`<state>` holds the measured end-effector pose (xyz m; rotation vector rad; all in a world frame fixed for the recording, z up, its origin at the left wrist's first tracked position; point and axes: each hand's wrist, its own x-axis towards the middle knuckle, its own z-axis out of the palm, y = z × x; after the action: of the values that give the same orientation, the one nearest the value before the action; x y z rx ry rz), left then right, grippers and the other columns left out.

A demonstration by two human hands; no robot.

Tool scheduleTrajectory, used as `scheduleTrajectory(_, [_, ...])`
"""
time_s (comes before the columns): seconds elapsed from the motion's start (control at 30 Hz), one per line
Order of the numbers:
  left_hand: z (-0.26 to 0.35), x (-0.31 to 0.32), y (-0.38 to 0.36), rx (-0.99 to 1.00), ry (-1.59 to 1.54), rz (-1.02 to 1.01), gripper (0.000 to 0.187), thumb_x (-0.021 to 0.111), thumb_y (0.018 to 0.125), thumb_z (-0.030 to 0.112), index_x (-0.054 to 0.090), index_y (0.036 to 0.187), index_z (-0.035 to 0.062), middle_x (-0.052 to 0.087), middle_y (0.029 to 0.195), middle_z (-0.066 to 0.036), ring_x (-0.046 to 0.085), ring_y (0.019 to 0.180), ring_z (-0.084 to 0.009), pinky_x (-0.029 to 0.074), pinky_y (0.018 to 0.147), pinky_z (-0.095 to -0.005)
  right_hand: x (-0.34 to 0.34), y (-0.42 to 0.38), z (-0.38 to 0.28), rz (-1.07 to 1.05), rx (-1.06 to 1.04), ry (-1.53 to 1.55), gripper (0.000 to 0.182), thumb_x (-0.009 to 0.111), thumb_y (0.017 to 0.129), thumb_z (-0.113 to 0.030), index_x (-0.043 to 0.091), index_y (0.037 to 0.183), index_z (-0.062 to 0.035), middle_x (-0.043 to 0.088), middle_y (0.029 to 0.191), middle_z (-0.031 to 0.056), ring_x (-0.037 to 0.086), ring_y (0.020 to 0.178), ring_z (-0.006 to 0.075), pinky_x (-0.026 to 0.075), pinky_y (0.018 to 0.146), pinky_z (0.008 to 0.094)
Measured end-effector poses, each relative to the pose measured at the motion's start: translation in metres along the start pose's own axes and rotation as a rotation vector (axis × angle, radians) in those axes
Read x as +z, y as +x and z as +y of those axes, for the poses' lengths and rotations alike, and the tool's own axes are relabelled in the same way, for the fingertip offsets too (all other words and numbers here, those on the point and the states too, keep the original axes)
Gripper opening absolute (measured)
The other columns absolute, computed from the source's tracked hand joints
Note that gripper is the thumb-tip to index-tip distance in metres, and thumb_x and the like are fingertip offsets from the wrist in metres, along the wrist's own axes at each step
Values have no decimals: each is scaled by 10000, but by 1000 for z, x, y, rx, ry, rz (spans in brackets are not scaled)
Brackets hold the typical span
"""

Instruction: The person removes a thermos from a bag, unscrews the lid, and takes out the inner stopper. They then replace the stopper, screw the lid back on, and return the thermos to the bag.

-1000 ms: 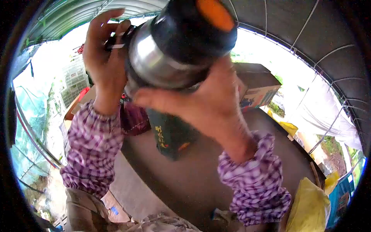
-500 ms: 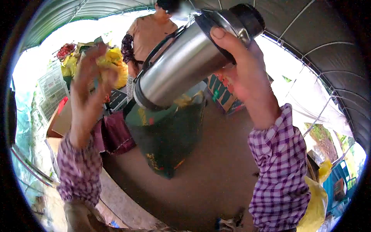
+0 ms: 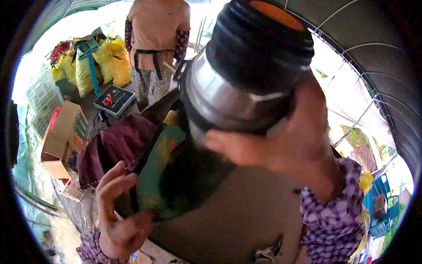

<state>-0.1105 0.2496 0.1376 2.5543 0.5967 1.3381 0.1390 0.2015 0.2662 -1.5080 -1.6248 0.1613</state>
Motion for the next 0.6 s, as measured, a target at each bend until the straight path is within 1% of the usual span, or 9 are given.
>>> scheduleTrajectory(0.1, [8, -7, -12, -360, -403, -176, 451, 707, 793, 264, 573, 1216, 184, 285, 1446, -161, 472, 1199, -325, 407, 927, -519, -11, -22, 14, -25, -26, -186, 855, 844, 568, -163, 398, 1279, 3, 538, 1142, 98, 556, 1041, 202, 493, 847, 330])
scheduleTrajectory(0.13, [-4, -9, -9, 222, -17, -71, 308, 711, 714, 185, 625, 1010, 203, 555, 1177, -187, 511, 1029, -374, 449, 815, -472, -16, -28, 20, -27, -37, -246, 868, 849, 559, -167, 393, 1278, 6, 534, 1143, 101, 556, 1040, 204, 493, 845, 330])
scheduleTrajectory(0.23, [7, -8, -13, 248, 46, -81, 197, 681, 698, 175, 631, 888, 192, 596, 1089, -169, 512, 971, -351, 451, 753, -433, -26, -42, 36, -19, -82, -413, 910, 867, 533, -179, 377, 1275, 15, 522, 1145, 111, 557, 1036, 210, 494, 839, 330])
scheduleTrajectory(0.27, [9, -1, -16, 244, 48, 4, 206, 673, 633, 186, 649, 838, 190, 599, 1062, -127, 512, 885, -293, 429, 683, -396, -28, -46, 40, -13, -98, -460, 924, 873, 524, -183, 372, 1273, 17, 518, 1145, 114, 557, 1034, 212, 494, 837, 330])
scheduleTrajectory(0.4, [16, -2, -24, 267, 60, -41, 336, 637, 503, 192, 680, 836, 184, 575, 1082, -81, 476, 748, -225, 335, 560, -335, -32, -57, 56, 14, -171, -644, 980, 896, 488, -199, 351, 1269, 28, 502, 1148, 126, 557, 1028, 219, 496, 828, 330])
scheduleTrajectory(0.5, [19, 0, -31, 222, -83, -49, 326, 636, 511, 185, 680, 833, 167, 564, 1078, -75, 487, 752, -228, 332, 544, -333, -35, -61, 67, 46, -224, -773, 1022, 914, 461, -212, 335, 1266, 37, 490, 1150, 135, 557, 1024, 225, 496, 822, 329])
scheduleTrajectory(0.53, [16, 1, -37, 245, -150, -49, 330, 652, 533, 166, 672, 862, 152, 556, 1048, -78, 491, 753, -238, 339, 540, -343, -36, -61, 69, 54, -234, -791, 1036, 920, 452, -216, 330, 1265, 39, 486, 1150, 138, 557, 1023, 227, 497, 820, 329])
scheduleTrajectory(0.6, [19, 1, -37, 250, -134, -57, 323, 657, 556, 144, 660, 879, 155, 550, 1057, -92, 494, 754, -249, 340, 541, -347, -32, -58, 67, 39, -229, -720, 1064, 932, 434, -224, 320, 1263, 45, 477, 1151, 144, 558, 1020, 231, 497, 816, 329])
